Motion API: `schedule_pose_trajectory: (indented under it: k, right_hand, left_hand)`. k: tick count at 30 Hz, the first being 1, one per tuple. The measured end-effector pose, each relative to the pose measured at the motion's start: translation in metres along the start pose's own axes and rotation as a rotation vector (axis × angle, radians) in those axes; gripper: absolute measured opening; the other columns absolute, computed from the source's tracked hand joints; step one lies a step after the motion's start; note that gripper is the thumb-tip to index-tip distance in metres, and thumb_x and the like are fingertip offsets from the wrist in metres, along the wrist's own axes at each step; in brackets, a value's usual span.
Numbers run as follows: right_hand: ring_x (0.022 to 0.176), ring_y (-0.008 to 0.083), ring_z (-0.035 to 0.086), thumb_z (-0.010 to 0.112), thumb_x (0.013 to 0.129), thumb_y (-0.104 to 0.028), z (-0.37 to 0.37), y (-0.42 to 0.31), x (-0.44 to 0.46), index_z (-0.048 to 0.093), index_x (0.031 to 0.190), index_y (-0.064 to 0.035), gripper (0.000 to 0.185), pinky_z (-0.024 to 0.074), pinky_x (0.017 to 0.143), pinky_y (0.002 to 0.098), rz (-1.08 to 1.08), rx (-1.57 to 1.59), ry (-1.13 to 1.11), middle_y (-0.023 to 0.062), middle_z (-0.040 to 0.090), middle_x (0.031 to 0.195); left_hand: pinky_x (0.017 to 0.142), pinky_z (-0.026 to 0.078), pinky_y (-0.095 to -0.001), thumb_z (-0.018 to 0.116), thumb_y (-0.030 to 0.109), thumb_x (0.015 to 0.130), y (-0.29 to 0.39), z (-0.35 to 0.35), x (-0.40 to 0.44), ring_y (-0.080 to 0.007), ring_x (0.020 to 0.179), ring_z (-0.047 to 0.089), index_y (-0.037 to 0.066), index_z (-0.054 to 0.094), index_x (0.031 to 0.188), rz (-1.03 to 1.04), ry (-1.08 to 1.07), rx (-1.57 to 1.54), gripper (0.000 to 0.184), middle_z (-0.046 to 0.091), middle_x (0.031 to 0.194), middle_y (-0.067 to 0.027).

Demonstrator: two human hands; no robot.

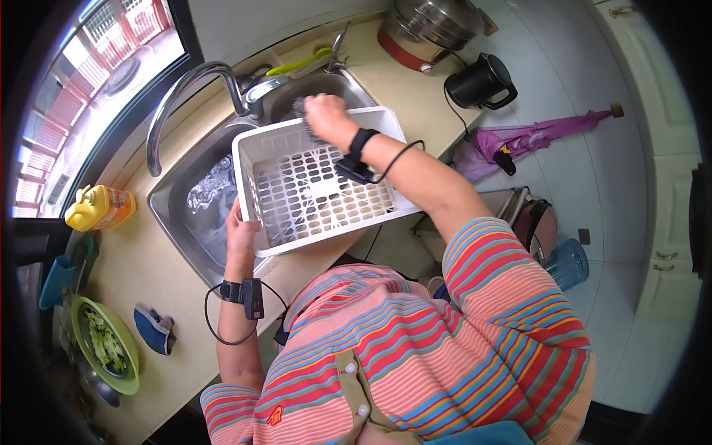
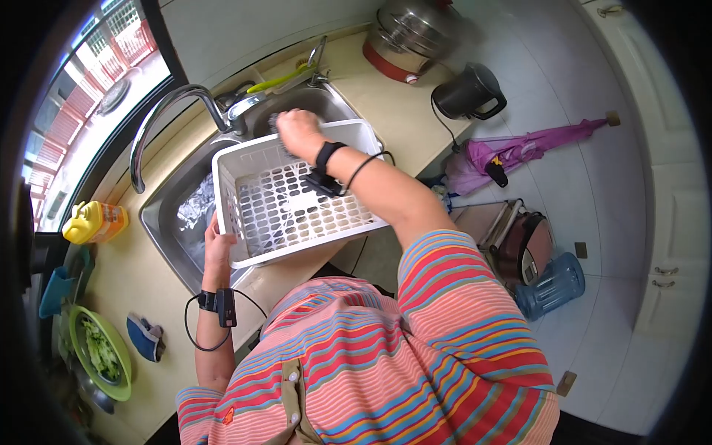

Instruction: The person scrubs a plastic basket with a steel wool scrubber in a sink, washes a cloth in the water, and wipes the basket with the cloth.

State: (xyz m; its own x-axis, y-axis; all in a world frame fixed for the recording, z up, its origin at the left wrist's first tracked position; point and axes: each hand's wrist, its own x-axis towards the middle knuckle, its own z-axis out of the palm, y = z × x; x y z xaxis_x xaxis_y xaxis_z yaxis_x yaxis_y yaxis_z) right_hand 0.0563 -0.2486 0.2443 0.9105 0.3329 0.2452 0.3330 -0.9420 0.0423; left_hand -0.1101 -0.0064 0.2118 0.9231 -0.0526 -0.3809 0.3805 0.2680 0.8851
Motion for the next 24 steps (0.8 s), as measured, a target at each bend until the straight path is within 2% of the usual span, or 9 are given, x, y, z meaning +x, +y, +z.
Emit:
schedule_pose_trajectory:
  k: [2, 5, 7, 14, 17, 20, 24]
  right_hand:
    - [0.070, 0.0292, 0.066, 0.054, 0.074, -0.007, -0.001, 0.052, -0.020, 0.065, 0.077, -0.0025, 0.013, 0.0539, 0.060, 0.0388, 0.074, -0.105, -0.041, 0.0172, 0.066, 0.075]
    - [0.073, 0.0324, 0.066, 0.056, 0.073, -0.008, -0.022, 0.114, -0.048, 0.066, 0.077, -0.0020, 0.012, 0.0530, 0.064, 0.0409, 0.179, -0.114, -0.108, 0.0186, 0.066, 0.077]
    - [0.076, 0.0357, 0.064, 0.055, 0.073, -0.009, -0.038, 0.115, -0.053, 0.065, 0.075, -0.0003, 0.013, 0.0519, 0.070, 0.0425, 0.284, -0.035, -0.101, 0.0197, 0.065, 0.078]
    - [0.076, 0.0398, 0.063, 0.055, 0.071, -0.008, -0.047, 0.110, -0.066, 0.064, 0.073, 0.0038, 0.015, 0.0512, 0.070, 0.0444, 0.386, 0.064, -0.030, 0.0248, 0.063, 0.077]
    - [0.074, 0.0421, 0.062, 0.059, 0.070, -0.010, -0.061, 0.100, -0.092, 0.064, 0.074, 0.0072, 0.018, 0.0509, 0.073, 0.0453, 0.481, 0.131, -0.150, 0.0282, 0.061, 0.075]
    - [0.075, 0.0408, 0.062, 0.061, 0.072, -0.013, -0.076, 0.081, -0.128, 0.063, 0.078, 0.0048, 0.019, 0.0506, 0.072, 0.0455, 0.470, 0.146, -0.212, 0.0256, 0.062, 0.076]
    - [0.074, 0.0400, 0.062, 0.062, 0.073, -0.015, -0.069, 0.086, -0.134, 0.062, 0.084, 0.0029, 0.021, 0.0500, 0.071, 0.0460, 0.505, 0.198, -0.059, 0.0244, 0.062, 0.076]
  left_hand:
    - [0.052, 0.032, -0.0161, 0.042, -0.010, 0.057, -0.002, 0.001, 0.003, -0.0032, 0.066, 0.046, 0.003, 0.051, 0.124, -0.002, 0.011, 0.001, 0.069, 0.053, 0.083, 0.0057]
    - [0.053, 0.034, -0.0155, 0.041, -0.011, 0.058, -0.009, -0.004, 0.005, -0.0034, 0.069, 0.048, 0.002, 0.053, 0.124, 0.012, 0.023, 0.045, 0.068, 0.056, 0.086, 0.0046]
    - [0.053, 0.034, -0.0155, 0.041, -0.011, 0.057, -0.005, -0.001, 0.005, -0.0035, 0.069, 0.048, 0.002, 0.052, 0.124, 0.005, 0.029, 0.037, 0.069, 0.057, 0.087, 0.0043]
    - [0.059, 0.036, -0.0168, 0.040, -0.013, 0.055, -0.004, 0.002, 0.001, -0.0074, 0.080, 0.051, 0.001, 0.054, 0.123, -0.008, 0.072, 0.051, 0.071, 0.059, 0.096, 0.0013]
    - [0.057, 0.034, -0.0174, 0.040, -0.014, 0.054, -0.013, -0.006, 0.007, -0.0068, 0.076, 0.050, 0.000, 0.056, 0.119, -0.027, 0.065, 0.040, 0.068, 0.058, 0.092, 0.0019]
    - [0.055, 0.034, -0.0174, 0.040, -0.014, 0.055, -0.011, -0.006, 0.006, -0.0063, 0.074, 0.049, 0.000, 0.057, 0.118, -0.025, 0.056, 0.065, 0.067, 0.058, 0.090, 0.0019]
    - [0.052, 0.032, -0.0174, 0.041, -0.014, 0.056, -0.011, -0.011, 0.009, -0.0042, 0.066, 0.048, 0.000, 0.057, 0.118, -0.024, 0.029, 0.108, 0.066, 0.058, 0.084, 0.0033]
